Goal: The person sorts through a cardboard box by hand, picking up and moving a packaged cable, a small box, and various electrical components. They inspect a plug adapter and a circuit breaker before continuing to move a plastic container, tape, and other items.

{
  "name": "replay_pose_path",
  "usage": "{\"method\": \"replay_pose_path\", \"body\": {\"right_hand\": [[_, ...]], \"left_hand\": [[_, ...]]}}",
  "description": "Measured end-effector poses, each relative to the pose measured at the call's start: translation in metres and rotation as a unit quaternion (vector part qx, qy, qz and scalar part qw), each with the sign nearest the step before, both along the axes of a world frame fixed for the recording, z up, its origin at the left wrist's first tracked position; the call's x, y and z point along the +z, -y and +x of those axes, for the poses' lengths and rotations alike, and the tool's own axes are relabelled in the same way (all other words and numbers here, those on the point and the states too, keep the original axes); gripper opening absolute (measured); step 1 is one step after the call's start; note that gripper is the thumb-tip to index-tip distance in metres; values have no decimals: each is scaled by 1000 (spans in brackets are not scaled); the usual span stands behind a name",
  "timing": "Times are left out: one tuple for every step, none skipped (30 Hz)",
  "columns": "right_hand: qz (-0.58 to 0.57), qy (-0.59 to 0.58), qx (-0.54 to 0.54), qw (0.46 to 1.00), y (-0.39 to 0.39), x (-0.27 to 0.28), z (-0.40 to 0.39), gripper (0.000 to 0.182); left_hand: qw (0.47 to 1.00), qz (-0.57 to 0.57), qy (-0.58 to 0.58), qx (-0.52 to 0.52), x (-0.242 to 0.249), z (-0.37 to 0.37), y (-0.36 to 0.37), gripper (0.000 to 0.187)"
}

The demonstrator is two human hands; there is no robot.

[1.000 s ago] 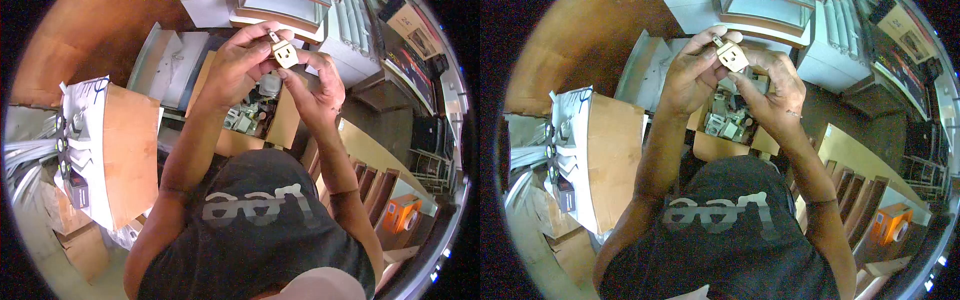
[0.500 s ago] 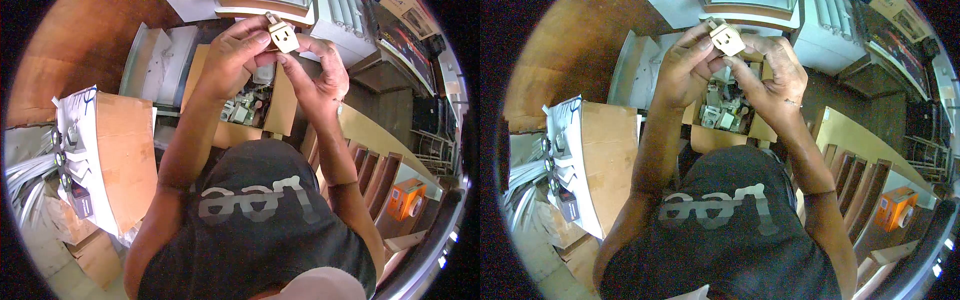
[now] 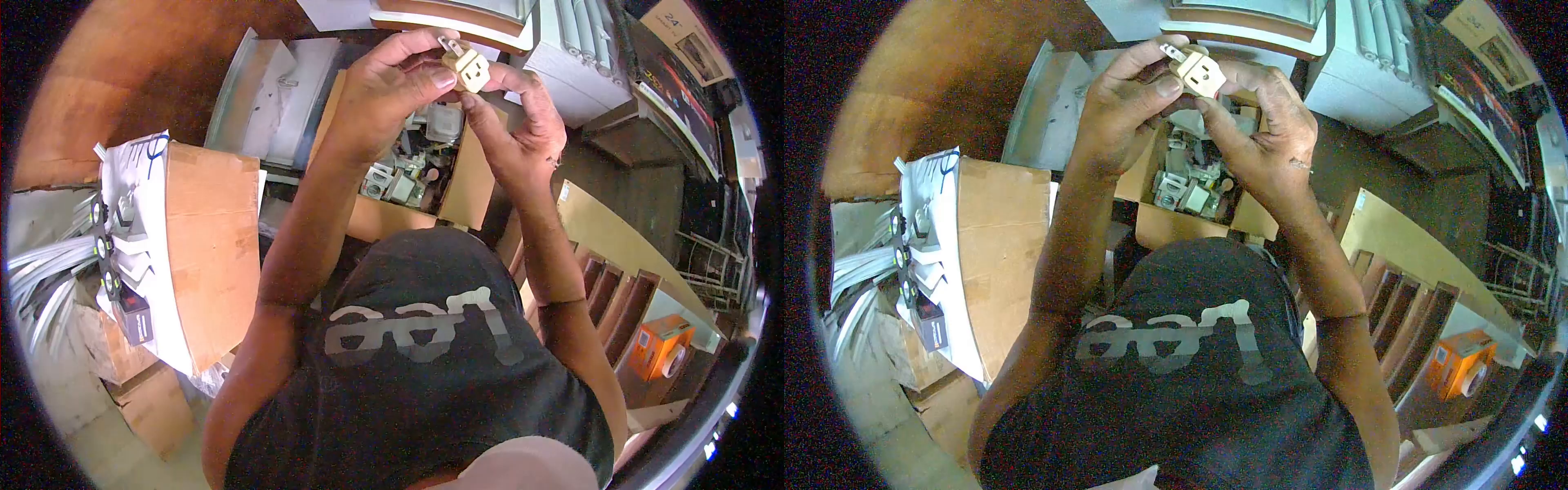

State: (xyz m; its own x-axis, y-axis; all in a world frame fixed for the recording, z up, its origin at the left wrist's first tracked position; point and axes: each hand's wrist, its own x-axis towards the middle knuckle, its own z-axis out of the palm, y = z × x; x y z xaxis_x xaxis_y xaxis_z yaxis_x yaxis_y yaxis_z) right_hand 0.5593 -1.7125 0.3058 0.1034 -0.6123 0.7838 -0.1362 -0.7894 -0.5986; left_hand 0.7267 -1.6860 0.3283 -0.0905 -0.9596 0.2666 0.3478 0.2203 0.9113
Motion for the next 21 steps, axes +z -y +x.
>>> {"method": "replay_pose_path", "body": {"right_hand": [[2,-11,4,1000,1,0,0,26],[2,-11,5,1000,1,0,1,26],[12,-14,9,1000,1,0,2,26],[22,-17,13,1000,2,-1,2,25],[22,-17,14,1000,3,-2,3,25],[14,-19,18,1000,5,-3,3,25],[6,-22,21,1000,6,-4,3,25],[7,-22,23,999,6,-4,4,25],[1,-29,23,999,6,-3,4,26],[-4,-37,22,999,6,-1,3,27],[-4,-37,23,999,5,1,2,27],[-7,-54,22,998,3,4,1,28],[-11,-70,21,997,2,6,1,29],[-11,-70,21,997,3,8,1,29],[-36,-67,21,997,4,8,2,31],[-61,-64,21,996,5,9,3,32],[-61,-64,21,996,6,10,4,32],[-72,-63,16,995,6,10,5,33],[-84,-62,11,994,7,10,5,34],[-83,-62,10,995,9,11,6,34],[-96,-62,9,993,11,10,6,35]], "left_hand": [[1000,-8,9,2,-1,1,1,42],[1000,-15,17,4,-1,2,1,42],[1000,-15,17,5,-1,3,1,42],[999,-15,35,7,0,5,1,42],[998,-14,53,10,0,6,1,42],[998,-14,53,11,0,7,1,42],[998,-12,58,10,1,7,1,41],[998,-11,62,10,1,8,1,41],[998,-10,62,11,0,9,1,41],[999,0,47,14,-2,9,0,40],[999,9,32,16,-4,9,0,40],[999,10,32,16,-5,10,0,40],[1000,14,22,8,-6,11,0,40],[1000,19,13,-1,-7,11,1,40],[1000,19,12,0,-9,12,1,40],[999,25,-18,-14,-10,13,2,41],[998,31,-49,-27,-11,13,2,42],[998,31,-49,-27,-10,13,2,42],[998,24,-56,-32,-7,13,2,42],[997,18,-63,-38,-6,12,3,42],[997,19,-63,-38,-6,13,4,42]]}}
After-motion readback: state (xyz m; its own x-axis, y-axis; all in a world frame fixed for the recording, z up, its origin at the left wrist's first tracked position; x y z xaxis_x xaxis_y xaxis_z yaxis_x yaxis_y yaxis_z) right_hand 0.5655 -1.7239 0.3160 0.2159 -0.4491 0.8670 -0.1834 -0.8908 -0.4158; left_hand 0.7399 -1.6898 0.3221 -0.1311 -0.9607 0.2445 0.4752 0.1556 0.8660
